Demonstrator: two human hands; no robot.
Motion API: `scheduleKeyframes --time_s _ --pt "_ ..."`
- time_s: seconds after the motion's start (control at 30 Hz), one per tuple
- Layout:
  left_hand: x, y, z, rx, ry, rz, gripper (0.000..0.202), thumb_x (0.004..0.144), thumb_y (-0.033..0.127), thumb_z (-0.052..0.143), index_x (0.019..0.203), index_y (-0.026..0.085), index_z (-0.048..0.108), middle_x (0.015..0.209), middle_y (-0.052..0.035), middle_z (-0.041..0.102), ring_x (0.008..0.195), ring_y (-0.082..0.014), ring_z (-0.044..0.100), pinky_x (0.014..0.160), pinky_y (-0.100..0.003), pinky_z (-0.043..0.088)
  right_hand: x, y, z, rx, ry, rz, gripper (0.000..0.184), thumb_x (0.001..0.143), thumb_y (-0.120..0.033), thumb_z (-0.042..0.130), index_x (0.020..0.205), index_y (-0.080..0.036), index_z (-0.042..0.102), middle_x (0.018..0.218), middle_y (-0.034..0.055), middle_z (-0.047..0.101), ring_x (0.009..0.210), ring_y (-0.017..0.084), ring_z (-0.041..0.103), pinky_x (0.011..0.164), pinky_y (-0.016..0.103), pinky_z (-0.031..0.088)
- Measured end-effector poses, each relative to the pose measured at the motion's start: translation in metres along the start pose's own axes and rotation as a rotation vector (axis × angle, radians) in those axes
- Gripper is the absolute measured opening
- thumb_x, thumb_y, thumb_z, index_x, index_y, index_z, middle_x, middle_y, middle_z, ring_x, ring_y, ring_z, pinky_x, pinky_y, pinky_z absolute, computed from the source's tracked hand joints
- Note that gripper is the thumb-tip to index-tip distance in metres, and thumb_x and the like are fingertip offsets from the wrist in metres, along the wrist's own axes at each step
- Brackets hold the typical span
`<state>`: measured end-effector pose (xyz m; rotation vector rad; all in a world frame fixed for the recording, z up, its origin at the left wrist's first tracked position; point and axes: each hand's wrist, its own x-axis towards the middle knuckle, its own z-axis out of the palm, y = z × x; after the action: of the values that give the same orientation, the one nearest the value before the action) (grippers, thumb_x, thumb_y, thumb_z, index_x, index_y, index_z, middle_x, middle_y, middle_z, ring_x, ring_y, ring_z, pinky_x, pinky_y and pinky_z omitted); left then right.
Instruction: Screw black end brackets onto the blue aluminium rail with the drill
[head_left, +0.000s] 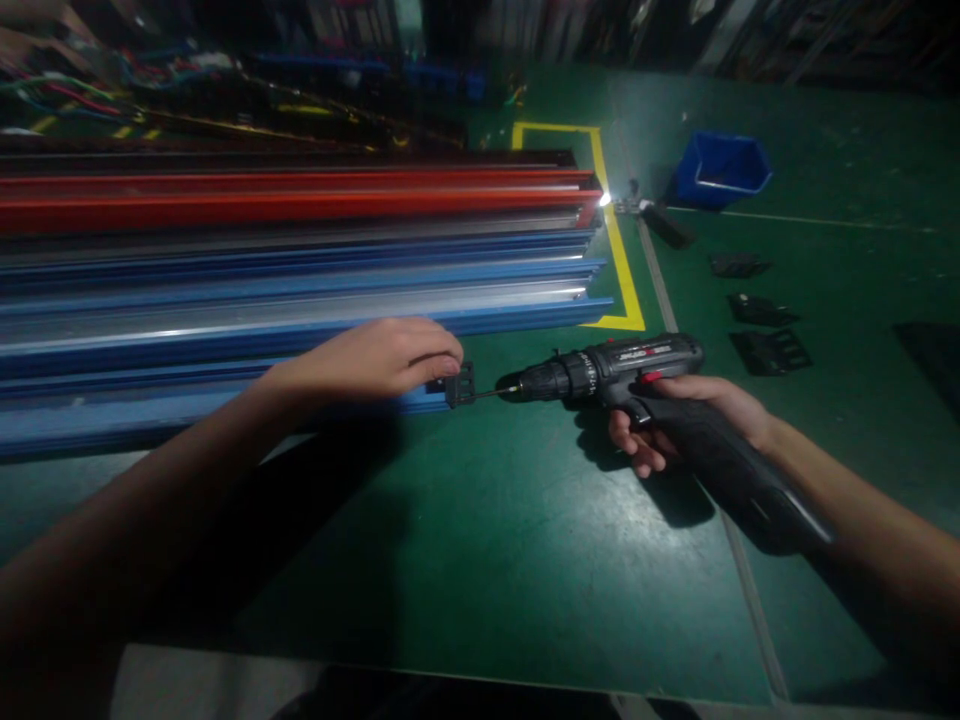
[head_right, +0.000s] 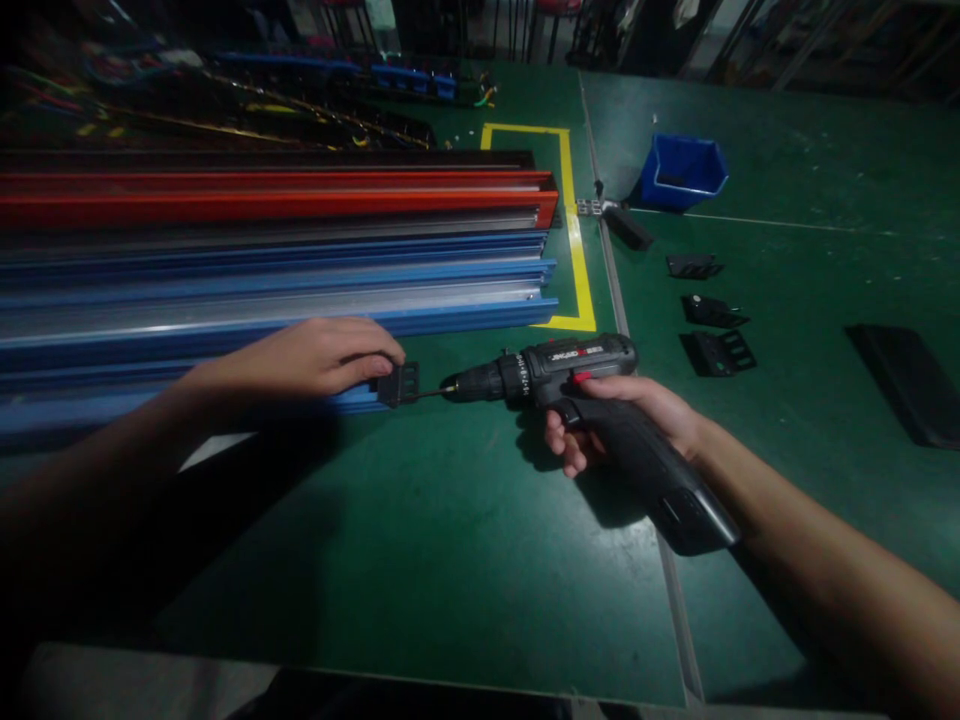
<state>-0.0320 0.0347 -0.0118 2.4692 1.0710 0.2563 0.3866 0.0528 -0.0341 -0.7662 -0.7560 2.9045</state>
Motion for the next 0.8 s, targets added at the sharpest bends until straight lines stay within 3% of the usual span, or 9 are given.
scheduleKeyframes --time_s 0.8 --pt "0.0001 0.0008 -0.0006 0.001 0.007 0.013 0.038 0.110 0.045 0.043 0.113 0.021 0.072 0.110 -0.0042 0.074 0.102 -0.0186 0.067 0.094 -0.030 0.045 0.0011 0.0014 0.0009 0.015 -0.038 -0.012 0.050 0.098 -0.049 0.063 0.120 -0.005 0.071 0.110 0.0142 0.077 0.091 0.022 0.075 0.093 0.036 0.057"
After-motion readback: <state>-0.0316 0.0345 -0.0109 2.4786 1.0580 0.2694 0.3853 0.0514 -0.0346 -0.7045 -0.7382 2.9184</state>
